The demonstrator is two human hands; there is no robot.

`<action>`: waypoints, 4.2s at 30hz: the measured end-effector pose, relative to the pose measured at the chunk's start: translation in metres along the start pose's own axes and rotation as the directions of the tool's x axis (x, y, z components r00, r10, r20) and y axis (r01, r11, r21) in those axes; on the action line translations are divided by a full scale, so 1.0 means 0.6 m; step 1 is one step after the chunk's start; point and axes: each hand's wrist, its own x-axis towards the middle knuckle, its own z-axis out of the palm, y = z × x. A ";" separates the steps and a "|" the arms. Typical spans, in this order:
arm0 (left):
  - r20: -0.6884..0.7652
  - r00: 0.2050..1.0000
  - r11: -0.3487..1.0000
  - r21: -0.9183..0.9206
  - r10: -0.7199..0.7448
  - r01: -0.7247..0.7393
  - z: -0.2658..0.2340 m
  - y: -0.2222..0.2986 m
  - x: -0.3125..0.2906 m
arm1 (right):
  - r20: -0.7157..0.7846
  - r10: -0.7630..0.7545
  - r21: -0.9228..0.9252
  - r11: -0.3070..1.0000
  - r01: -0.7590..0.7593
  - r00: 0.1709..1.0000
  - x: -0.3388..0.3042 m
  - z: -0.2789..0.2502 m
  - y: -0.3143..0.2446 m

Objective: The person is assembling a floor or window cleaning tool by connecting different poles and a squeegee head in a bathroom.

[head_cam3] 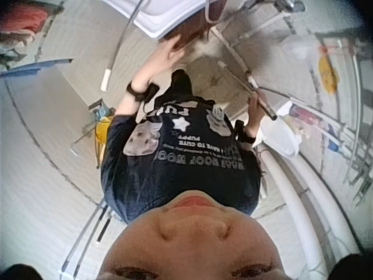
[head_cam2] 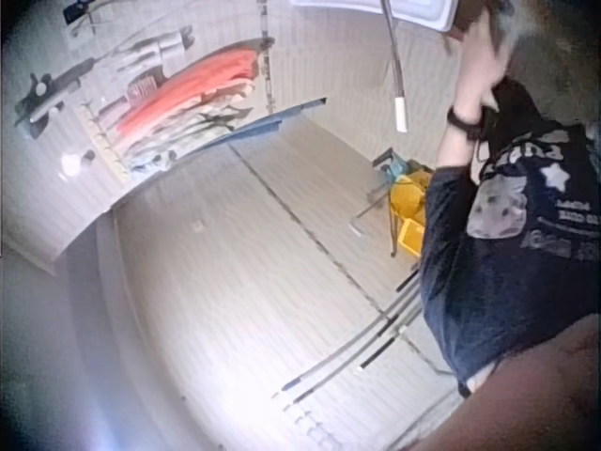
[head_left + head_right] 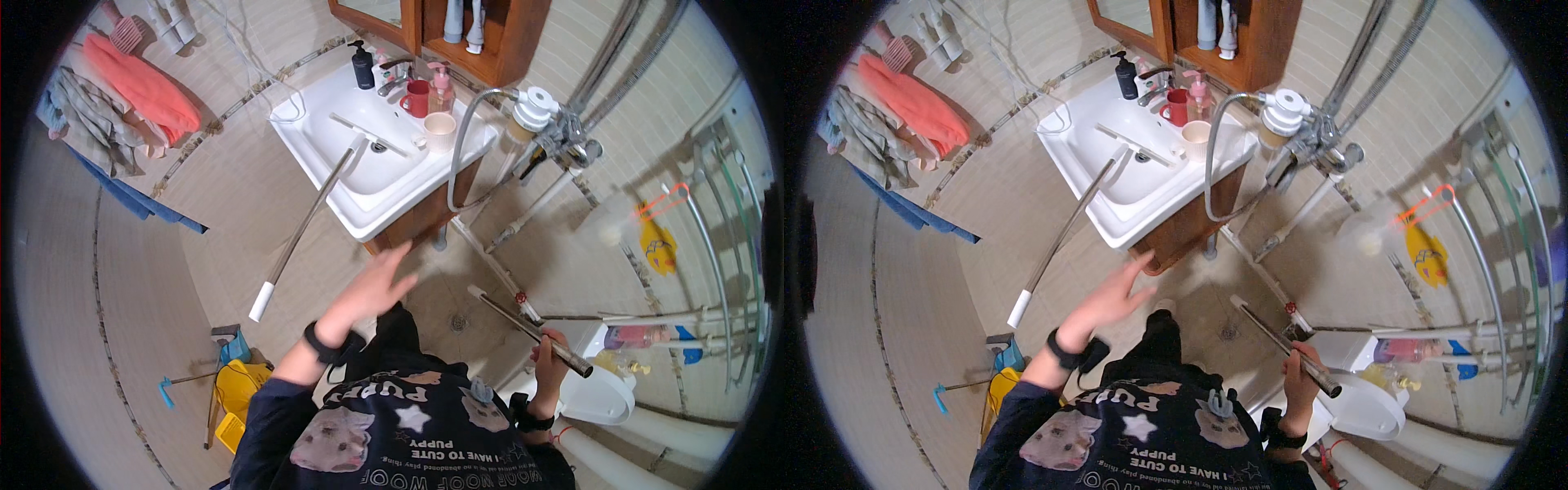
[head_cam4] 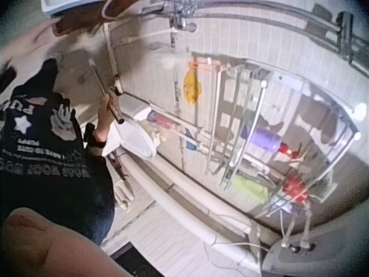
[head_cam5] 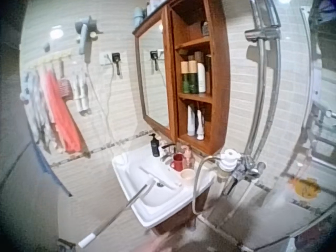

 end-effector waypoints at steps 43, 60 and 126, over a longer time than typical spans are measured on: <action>-0.758 0.624 0.744 -0.304 0.189 -0.595 0.076 0.050 0.256 | -0.473 0.107 -0.107 0.978 -0.178 0.875 -0.138 -0.130 0.018; 0.078 0.583 0.470 -0.683 0.808 -0.559 0.470 0.244 0.051 | -0.877 0.034 0.243 0.892 -0.381 -0.480 -0.729 -0.145 -0.028; 0.396 0.345 0.499 -0.406 0.851 -0.766 0.556 0.332 -0.476 | -0.808 0.521 0.587 0.663 -0.465 -0.276 -1.153 -0.398 0.550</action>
